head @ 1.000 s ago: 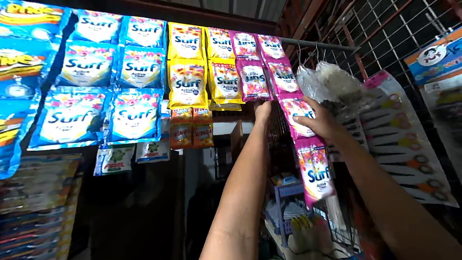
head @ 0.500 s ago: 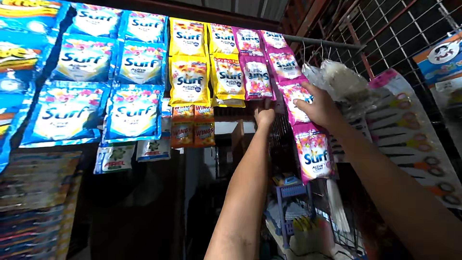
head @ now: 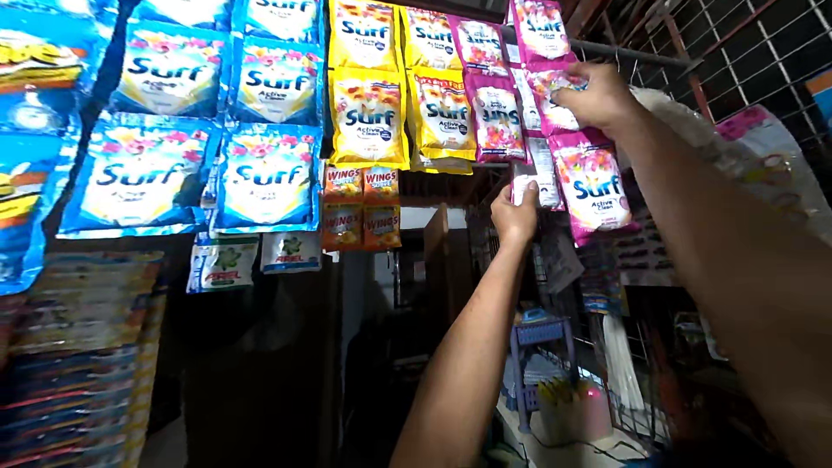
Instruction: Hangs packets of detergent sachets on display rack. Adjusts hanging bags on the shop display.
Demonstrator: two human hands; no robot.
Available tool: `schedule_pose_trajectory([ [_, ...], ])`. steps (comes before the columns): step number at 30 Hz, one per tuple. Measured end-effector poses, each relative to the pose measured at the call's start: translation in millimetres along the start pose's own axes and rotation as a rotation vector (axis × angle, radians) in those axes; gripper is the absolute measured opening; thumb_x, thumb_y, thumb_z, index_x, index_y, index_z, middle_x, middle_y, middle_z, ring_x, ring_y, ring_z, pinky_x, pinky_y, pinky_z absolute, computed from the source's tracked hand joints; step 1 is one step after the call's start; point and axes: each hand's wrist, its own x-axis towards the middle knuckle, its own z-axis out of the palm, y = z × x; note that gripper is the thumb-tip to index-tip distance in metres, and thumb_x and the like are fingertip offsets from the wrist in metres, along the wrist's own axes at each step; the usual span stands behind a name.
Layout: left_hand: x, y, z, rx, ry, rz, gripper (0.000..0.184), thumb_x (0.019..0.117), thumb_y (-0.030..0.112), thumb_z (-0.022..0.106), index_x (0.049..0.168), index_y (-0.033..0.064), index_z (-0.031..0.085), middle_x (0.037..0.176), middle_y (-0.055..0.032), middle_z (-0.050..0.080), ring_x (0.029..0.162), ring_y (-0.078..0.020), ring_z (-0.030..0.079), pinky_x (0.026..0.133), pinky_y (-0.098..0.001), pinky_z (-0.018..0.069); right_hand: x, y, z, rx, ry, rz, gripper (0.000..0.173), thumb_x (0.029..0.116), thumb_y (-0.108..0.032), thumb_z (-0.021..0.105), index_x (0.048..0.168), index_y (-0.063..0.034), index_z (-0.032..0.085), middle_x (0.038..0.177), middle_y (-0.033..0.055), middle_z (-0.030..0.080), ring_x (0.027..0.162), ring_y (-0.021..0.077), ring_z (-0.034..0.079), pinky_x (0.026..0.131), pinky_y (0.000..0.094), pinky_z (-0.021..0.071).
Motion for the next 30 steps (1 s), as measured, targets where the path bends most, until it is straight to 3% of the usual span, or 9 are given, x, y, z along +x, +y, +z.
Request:
schedule_pose_trajectory([
  [3,-3.6,-2.4,4.1,-0.11,-0.005,-0.021,0.029,0.1024,0.02,0.063,0.122,-0.0019,0.065,0.104,-0.017,0.069,0.09,-0.0212,0.068,0.085,-0.041,0.0566,13.2,-2.8,7.3,-0.02,-0.006,0.03,0.055,0.0982,-0.021,0.066,0.146,0.0021,0.05,0.14,0.0276,0.056,0.13,0.0384,0.056,0.109,0.0561,0.0428],
  [7,-21.5,8.2,-1.9,0.005,-0.011,-0.024,0.029,0.1038,0.021,0.061,0.122,-0.0002,0.066,0.1,-0.0155,0.069,0.085,-0.0203,0.064,0.082,-0.0413,0.0525,25.6,-9.4,17.4,-0.003,-0.039,0.052,0.057,0.1013,-0.023,0.064,0.149,0.0017,0.046,0.146,0.0271,0.051,0.136,0.038,0.051,0.113,0.0548,0.0397],
  [11,-39.7,-22.5,-7.7,-0.051,-0.142,-0.071,0.027,0.1018,0.013,0.063,0.126,0.0008,0.064,0.099,-0.015,0.068,0.08,-0.0186,0.066,0.075,-0.0372,0.0571,25.4,-13.0,27.6,-0.01,-0.078,0.092,0.059,0.1021,-0.024,0.064,0.15,0.0026,0.043,0.147,0.0292,0.049,0.136,0.041,0.049,0.112,0.0574,0.0384],
  [14,-42.9,-39.8,-11.1,-0.181,-0.189,-0.162,0.029,0.1,0.008,0.064,0.127,-0.0015,0.061,0.103,-0.017,0.067,0.085,-0.0188,0.068,0.079,-0.0357,0.0594,14.0,-3.3,36.0,0.068,-0.017,0.137,0.077,0.0985,-0.028,0.069,0.158,0.0,0.03,0.152,0.027,0.044,0.14,0.0389,0.046,0.115,0.0549,0.0378],
  [19,-43.7,-59.8,-17.5,-0.243,-0.242,-0.23,0.034,0.1031,0.004,0.057,0.136,-0.0027,0.051,0.114,-0.0196,0.063,0.095,-0.0201,0.068,0.085,-0.0348,0.0589,-33.6,12.2,39.4,0.193,0.049,0.227,0.098,0.0877,-0.031,0.082,0.161,-0.0026,0.023,0.152,0.0273,0.044,0.137,0.039,0.048,0.113,0.0566,0.0405],
  [22,-44.0,-77.2,-16.0,-0.256,-0.262,-0.233,0.037,0.1023,0.001,0.056,0.138,-0.0035,0.049,0.121,-0.0201,0.062,0.101,-0.0198,0.067,0.088,-0.0343,0.0581,-68.2,25.8,49.7,0.28,0.003,0.28,0.09,0.085,-0.014,0.083,0.157,-0.0056,0.029,0.135,0.0257,0.059,0.115,0.0367,0.065,0.098,0.0547,0.0536],
  [25,-37.1,-86.2,-13.2,-0.257,-0.26,-0.251,0.037,0.1014,-0.001,0.057,0.138,-0.0033,0.049,0.121,-0.0191,0.062,0.101,-0.0186,0.065,0.089,-0.0329,0.0561,-94.7,34.0,60.6,0.394,-0.013,0.345,0.081,0.0868,-0.005,0.08,0.153,-0.0043,0.033,0.12,0.0236,0.067,0.101,0.0307,0.07,0.09,0.0479,0.0576],
  [28,-26.7,-84.1,-11.1,-0.25,-0.239,-0.225,0.041,0.0999,-0.004,0.056,0.14,-0.001,0.048,0.119,-0.0178,0.062,0.096,-0.018,0.065,0.083,-0.0324,0.0555,-110.2,38.4,67.7,0.45,0.011,0.421,0.067,0.0902,-0.006,0.077,0.148,-0.0005,0.041,0.119,0.0225,0.068,0.098,0.0266,0.07,0.089,0.0438,0.0566],
  [30,-19.5,-85.0,-9.7,-0.212,-0.256,-0.158,0.041,0.0984,-0.005,0.057,0.138,-0.0016,0.05,0.117,-0.0181,0.064,0.096,-0.0192,0.066,0.085,-0.0353,0.0562,-116.0,43.3,71.4,0.444,0.032,0.436,0.049,0.0937,-0.012,0.075,0.135,0.0039,0.054,0.116,0.0219,0.068,0.098,0.0263,0.069,0.09,0.0451,0.0562],
])
